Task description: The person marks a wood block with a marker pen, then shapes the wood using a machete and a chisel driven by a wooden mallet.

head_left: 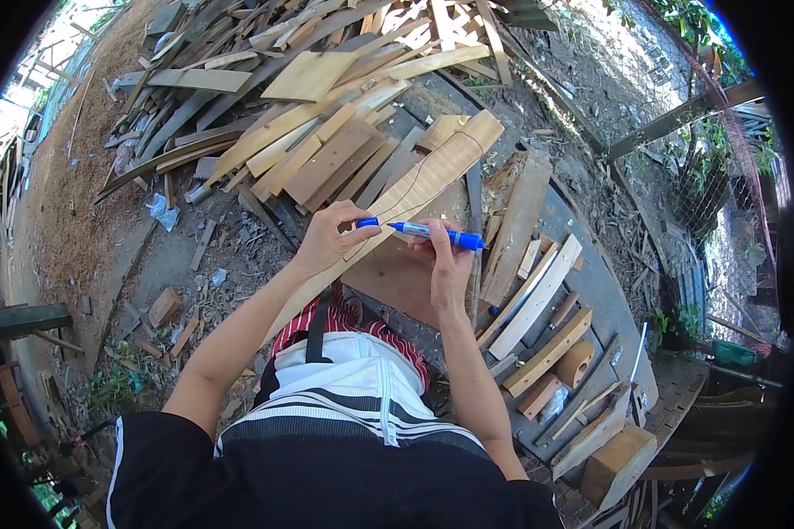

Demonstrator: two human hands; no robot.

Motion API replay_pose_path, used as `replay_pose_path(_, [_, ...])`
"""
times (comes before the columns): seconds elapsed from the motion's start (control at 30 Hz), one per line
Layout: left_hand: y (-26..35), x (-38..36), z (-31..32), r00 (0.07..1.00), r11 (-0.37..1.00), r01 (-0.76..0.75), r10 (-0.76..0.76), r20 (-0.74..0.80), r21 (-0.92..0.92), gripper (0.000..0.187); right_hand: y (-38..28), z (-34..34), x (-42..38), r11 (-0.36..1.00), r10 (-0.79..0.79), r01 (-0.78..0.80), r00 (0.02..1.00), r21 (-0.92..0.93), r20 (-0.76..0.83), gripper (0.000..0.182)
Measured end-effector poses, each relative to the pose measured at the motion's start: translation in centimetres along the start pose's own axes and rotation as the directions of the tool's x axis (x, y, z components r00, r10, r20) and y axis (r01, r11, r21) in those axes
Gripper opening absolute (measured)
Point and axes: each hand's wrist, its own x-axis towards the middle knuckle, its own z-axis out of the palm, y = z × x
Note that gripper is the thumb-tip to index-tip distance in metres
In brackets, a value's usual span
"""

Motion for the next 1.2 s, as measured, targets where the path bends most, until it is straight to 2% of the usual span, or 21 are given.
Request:
replay_pose_path(0.1, [0.3,-0.3,0.1,0.998,0.998,-0.061,0.06,0.017,0.022,0.024,0.0,0.5,-0.1,1.0,0.002,-0.002,1.0,0.004,0.022,0.024])
replay_pose_path(0.37, [1.0,-0.7,0.5,0.997,0.983,0.05,-0.039,0.064,-0.179,0.024,-0.2,0.2,-0.5,1.0,0.024,-0.023,0.999,-0.017,0.025,0.022])
replay_pose_path(0.5, [1.7,-0.8,0.3,0.995,0.99,0.023,-0.008,0.1,-0.142,0.024,0.0,-0.3,-0.6,0.998,0.059,-0.059,0.996,-0.003,0.073,0.021])
replay_pose_path(0.57, [2.0,-0.9,0.4,0.984,0.995,-0.086,0.093,0.153,-0.054,0.025,0.1,-0.5,-0.8,0.998,0.069,-0.068,0.994,-0.014,0.088,0.021])
replay_pose_path(0.8, [3.5,-1.5,0.6,0.983,0.991,-0.007,0.031,0.181,-0.131,0.024,-0.8,-1.1,-1.8,0.98,0.195,-0.199,0.967,0.013,0.163,0.023])
replay_pose_path(0.87, [3.8,-2.2,0.4,0.967,0.996,0.015,0.007,0.256,-0.085,0.022,-0.8,-1.3,-2.6,0.974,0.221,-0.227,0.957,0.014,0.189,0.023])
replay_pose_path(1.0, [4.1,-3.1,0.1,0.947,0.997,-0.03,0.051,0.316,-0.07,0.023,-0.7,-1.6,-3.6,0.959,0.273,-0.282,0.935,0.007,0.228,0.025])
replay_pose_path(1.1, [4.7,-3.0,-0.2,0.927,0.992,0.047,-0.001,0.376,-0.115,0.024,-2.0,-1.3,-4.1,0.934,0.331,-0.351,0.919,0.061,0.214,0.025])
replay_pose_path(1.17, [4.6,-3.0,-0.4,0.87,0.931,0.279,-0.142,0.472,-0.235,0.025,-2.9,-1.2,-4.0,0.953,0.303,-0.293,0.922,-0.074,0.24,0.023])
replay_pose_path(1.2, [4.4,-3.2,-0.5,0.867,0.933,0.278,-0.14,0.478,-0.23,0.025,-3.3,-0.9,-4.1,0.954,0.299,-0.292,0.925,-0.067,0.235,0.023])
